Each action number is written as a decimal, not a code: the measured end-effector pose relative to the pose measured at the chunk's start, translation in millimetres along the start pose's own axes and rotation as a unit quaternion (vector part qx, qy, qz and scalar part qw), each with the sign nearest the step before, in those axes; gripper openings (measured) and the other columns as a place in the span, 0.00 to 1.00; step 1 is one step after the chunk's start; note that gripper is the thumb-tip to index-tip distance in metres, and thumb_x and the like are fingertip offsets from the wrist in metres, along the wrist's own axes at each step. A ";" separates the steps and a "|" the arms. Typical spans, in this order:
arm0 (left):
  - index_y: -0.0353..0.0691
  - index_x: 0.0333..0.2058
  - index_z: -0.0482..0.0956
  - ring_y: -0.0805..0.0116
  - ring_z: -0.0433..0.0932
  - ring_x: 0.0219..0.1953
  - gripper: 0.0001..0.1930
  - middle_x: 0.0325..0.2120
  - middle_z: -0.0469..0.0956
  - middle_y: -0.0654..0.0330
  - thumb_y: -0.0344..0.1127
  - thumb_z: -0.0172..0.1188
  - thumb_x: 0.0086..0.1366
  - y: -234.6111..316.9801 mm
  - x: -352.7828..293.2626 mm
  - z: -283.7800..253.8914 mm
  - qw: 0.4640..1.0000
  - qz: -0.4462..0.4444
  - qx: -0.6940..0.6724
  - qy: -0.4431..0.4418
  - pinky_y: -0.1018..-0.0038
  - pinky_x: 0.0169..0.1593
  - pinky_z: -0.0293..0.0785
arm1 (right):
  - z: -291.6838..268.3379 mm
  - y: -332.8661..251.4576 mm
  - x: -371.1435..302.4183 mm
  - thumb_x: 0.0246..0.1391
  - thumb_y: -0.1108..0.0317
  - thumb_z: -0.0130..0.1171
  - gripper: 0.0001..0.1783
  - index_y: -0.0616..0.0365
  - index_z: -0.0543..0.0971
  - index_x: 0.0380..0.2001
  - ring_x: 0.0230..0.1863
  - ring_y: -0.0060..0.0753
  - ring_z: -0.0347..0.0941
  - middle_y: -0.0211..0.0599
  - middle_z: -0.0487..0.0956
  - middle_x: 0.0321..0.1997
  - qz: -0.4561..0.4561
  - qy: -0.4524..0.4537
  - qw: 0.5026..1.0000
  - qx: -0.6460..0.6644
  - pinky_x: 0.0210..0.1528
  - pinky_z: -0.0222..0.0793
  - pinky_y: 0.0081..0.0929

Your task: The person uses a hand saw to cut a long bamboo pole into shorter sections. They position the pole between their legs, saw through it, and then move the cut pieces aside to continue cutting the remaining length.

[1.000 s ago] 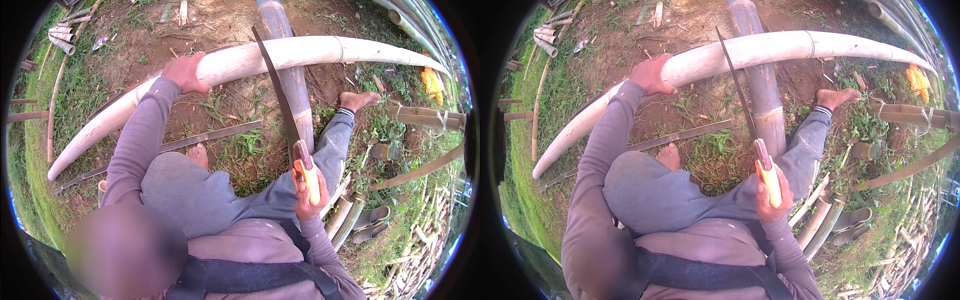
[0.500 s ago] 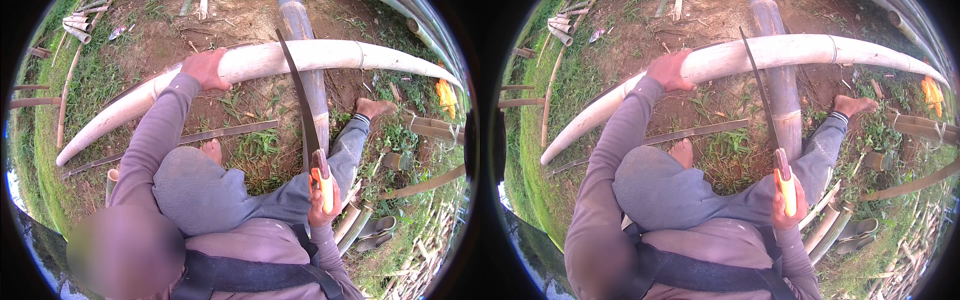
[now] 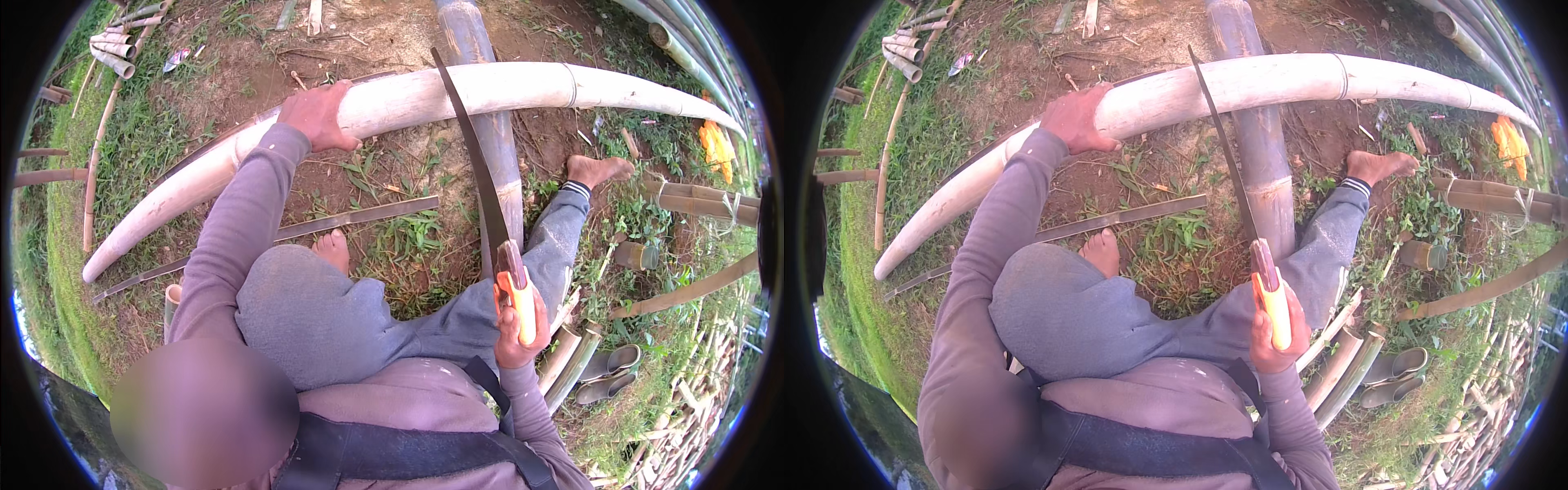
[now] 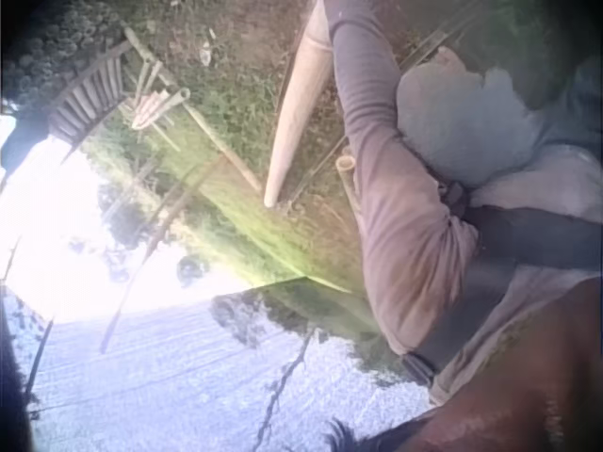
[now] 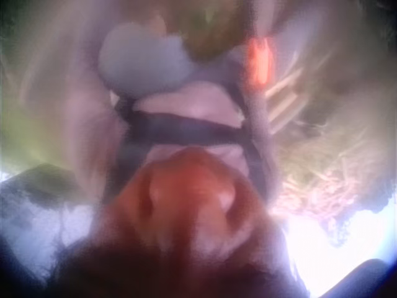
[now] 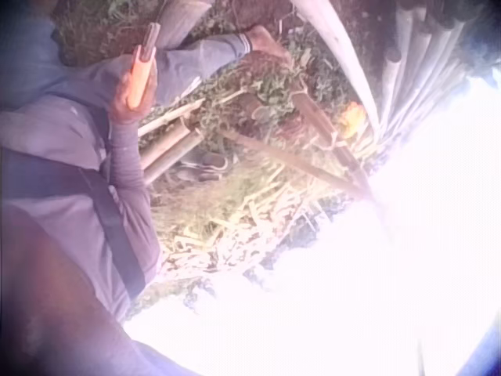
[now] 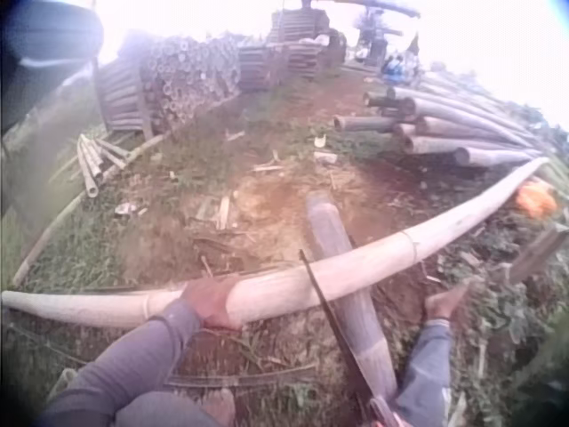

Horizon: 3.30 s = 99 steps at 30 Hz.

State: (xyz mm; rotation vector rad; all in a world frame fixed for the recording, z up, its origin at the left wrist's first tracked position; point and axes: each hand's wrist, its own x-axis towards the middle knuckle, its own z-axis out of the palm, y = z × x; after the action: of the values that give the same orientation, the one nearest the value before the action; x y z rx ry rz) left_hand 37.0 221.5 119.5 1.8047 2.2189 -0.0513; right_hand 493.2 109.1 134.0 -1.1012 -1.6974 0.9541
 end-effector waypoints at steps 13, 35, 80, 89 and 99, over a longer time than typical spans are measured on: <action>0.40 0.72 0.65 0.45 0.81 0.61 0.58 0.62 0.77 0.46 0.62 0.79 0.47 14.4 -9.2 -2.9 1.000 -0.001 0.001 0.004 0.55 0.65 0.77 | 93.3 52.4 111.3 0.69 0.62 0.69 0.25 0.69 0.76 0.58 0.48 0.30 0.80 0.41 0.83 0.49 -0.037 0.018 0.998 0.053 0.50 0.78 0.30; 0.39 0.71 0.65 0.49 0.77 0.62 0.55 0.58 0.76 0.50 0.59 0.81 0.49 11.2 -28.5 21.1 0.994 0.035 0.017 0.102 0.54 0.67 0.70 | 91.2 29.3 99.4 0.71 0.52 0.67 0.22 0.61 0.75 0.49 0.23 0.15 0.70 0.27 0.76 0.28 0.032 0.019 0.995 0.097 0.24 0.66 0.15; 0.53 0.68 0.78 0.47 0.71 0.70 0.25 0.67 0.72 0.51 0.53 0.51 0.79 -273.5 215.5 73.2 0.952 -0.285 0.098 0.041 0.49 0.71 0.71 | 66.7 107.0 71.4 0.57 0.31 0.70 0.50 0.70 0.72 0.60 0.58 0.47 0.77 0.50 0.76 0.57 0.184 -0.132 0.972 0.056 0.63 0.73 0.48; 0.68 0.77 0.63 0.38 0.67 0.73 0.32 0.72 0.65 0.43 0.46 0.54 0.76 -287.8 265.5 98.2 0.939 -0.341 -0.006 0.040 0.47 0.73 0.68 | 61.6 99.9 64.7 0.54 0.26 0.70 0.50 0.67 0.77 0.54 0.52 0.43 0.79 0.46 0.79 0.51 0.204 -0.127 0.970 0.046 0.55 0.75 0.42; 0.58 0.61 0.80 0.44 0.74 0.66 0.19 0.63 0.73 0.50 0.45 0.59 0.73 -269.7 258.3 95.6 0.960 -0.260 0.050 0.089 0.52 0.68 0.73 | 69.0 93.1 81.4 0.52 0.22 0.69 0.48 0.63 0.83 0.46 0.45 0.39 0.82 0.41 0.81 0.43 0.215 -0.106 0.970 0.035 0.47 0.77 0.36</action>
State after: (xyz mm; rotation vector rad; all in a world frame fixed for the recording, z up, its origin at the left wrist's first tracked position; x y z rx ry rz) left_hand -251.3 389.6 -73.4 1.2598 2.8093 -0.1135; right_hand 435.3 205.4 47.9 -1.3919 -1.6058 1.4364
